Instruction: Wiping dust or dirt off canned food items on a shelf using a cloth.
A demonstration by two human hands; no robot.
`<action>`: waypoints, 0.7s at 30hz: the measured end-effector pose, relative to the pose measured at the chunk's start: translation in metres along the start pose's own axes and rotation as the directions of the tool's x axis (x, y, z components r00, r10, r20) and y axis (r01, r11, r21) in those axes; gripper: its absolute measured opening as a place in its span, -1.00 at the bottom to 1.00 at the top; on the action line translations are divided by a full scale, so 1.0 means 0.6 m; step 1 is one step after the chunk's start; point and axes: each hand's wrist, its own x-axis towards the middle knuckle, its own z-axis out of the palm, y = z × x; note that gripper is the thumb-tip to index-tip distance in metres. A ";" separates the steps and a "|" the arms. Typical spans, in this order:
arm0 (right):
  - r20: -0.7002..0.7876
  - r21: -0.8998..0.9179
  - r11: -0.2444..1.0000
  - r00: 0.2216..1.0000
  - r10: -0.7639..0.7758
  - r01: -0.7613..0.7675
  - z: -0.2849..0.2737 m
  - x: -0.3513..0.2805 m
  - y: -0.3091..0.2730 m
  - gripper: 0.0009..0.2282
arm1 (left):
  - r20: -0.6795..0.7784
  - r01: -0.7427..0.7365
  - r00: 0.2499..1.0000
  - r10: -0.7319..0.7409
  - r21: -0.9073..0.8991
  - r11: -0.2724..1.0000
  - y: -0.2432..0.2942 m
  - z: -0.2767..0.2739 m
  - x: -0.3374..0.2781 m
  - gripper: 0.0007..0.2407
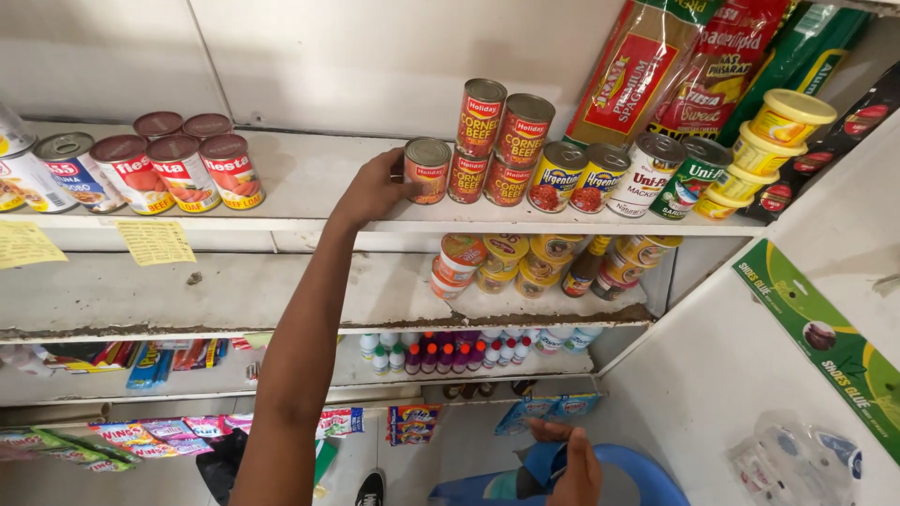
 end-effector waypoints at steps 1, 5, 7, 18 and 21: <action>-0.041 0.009 1.000 0.999 -0.004 0.004 -0.002 -0.002 0.003 -0.54 | 0.008 -0.008 1.000 0.008 -0.030 1.000 -0.001 0.001 0.000 -0.56; 0.054 -0.143 0.990 0.999 -0.007 0.014 -0.045 0.021 0.028 -0.51 | 0.012 0.018 1.000 -0.017 -0.025 1.000 0.012 0.000 -0.007 -0.53; 0.043 -0.078 0.996 0.998 -0.046 0.049 -0.052 0.030 0.045 -0.50 | -0.004 0.017 1.000 -0.017 -0.017 1.000 0.017 -0.001 -0.010 -0.57; 0.218 -0.045 0.999 0.976 0.011 -0.001 -0.115 0.099 0.139 -0.46 | -0.237 -0.271 0.933 0.270 0.032 0.962 0.009 0.021 -0.015 -0.08; 0.372 -0.052 0.999 0.928 0.029 -0.011 -0.167 0.152 0.202 -0.42 | -0.305 -0.333 0.887 0.346 0.098 0.938 0.038 0.033 -0.054 -0.10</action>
